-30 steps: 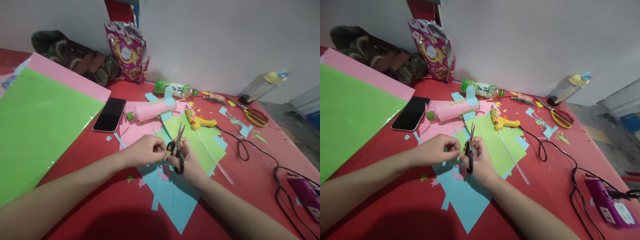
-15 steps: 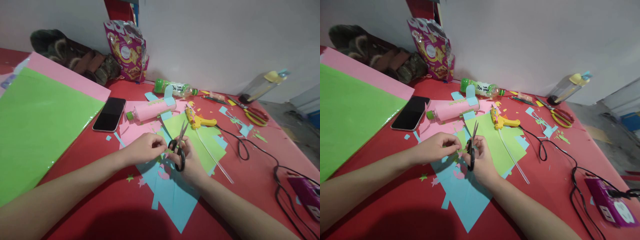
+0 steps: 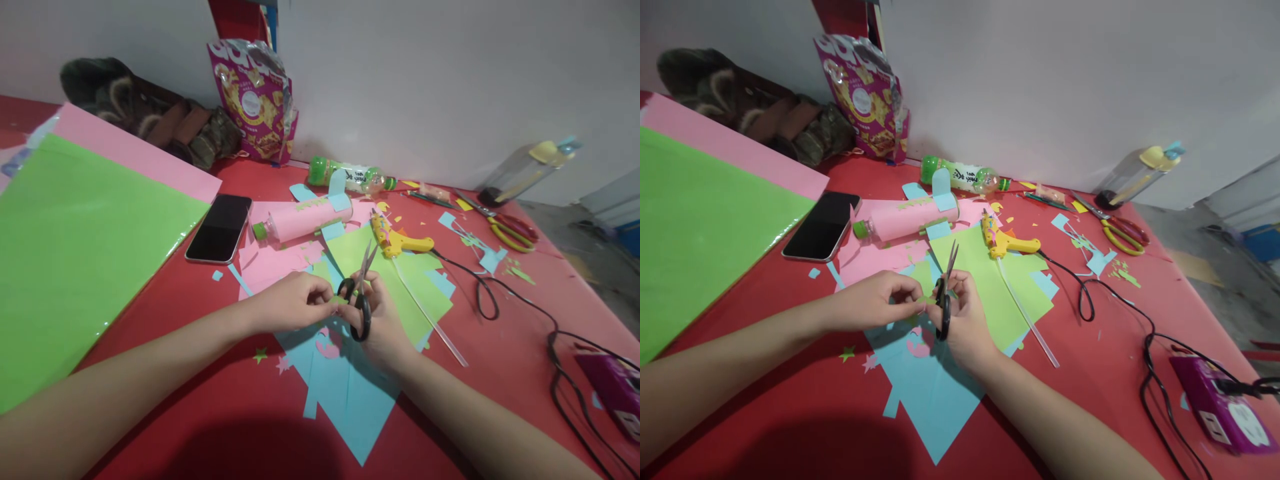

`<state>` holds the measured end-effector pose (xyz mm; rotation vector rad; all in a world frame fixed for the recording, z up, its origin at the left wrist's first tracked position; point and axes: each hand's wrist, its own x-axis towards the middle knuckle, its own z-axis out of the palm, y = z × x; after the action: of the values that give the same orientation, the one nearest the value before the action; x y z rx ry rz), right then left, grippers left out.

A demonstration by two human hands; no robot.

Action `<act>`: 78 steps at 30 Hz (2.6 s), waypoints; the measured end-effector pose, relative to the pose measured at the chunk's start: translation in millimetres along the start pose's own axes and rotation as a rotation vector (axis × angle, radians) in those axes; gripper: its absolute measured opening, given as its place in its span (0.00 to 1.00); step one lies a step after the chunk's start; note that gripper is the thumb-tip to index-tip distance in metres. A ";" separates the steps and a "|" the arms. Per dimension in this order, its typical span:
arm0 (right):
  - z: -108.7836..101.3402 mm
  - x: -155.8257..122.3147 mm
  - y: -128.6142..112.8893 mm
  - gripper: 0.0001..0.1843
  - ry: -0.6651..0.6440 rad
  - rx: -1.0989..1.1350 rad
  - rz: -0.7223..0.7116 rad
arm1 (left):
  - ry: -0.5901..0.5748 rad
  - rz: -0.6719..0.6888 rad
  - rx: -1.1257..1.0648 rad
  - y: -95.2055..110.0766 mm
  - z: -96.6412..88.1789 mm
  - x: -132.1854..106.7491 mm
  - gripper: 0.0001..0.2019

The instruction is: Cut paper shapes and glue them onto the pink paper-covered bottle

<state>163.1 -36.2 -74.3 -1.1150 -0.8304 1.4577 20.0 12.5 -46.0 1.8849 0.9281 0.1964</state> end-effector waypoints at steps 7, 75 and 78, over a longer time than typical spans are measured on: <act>0.6 -0.9 1.1 0.20 0.013 0.057 0.039 | 0.065 0.021 -0.049 -3.9 -0.6 2.5 0.11; -0.3 -7.7 -0.4 0.19 -0.345 0.015 0.189 | 0.375 0.065 0.040 5.2 -19.5 -6.0 0.11; -1.0 -7.2 0.1 0.19 -0.344 -0.005 0.188 | 0.357 0.062 0.044 6.2 -21.3 -6.3 0.11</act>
<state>164.0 -43.3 -73.2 -0.9794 -0.9862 1.8393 8.1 21.9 -28.6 1.9559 1.1186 0.5676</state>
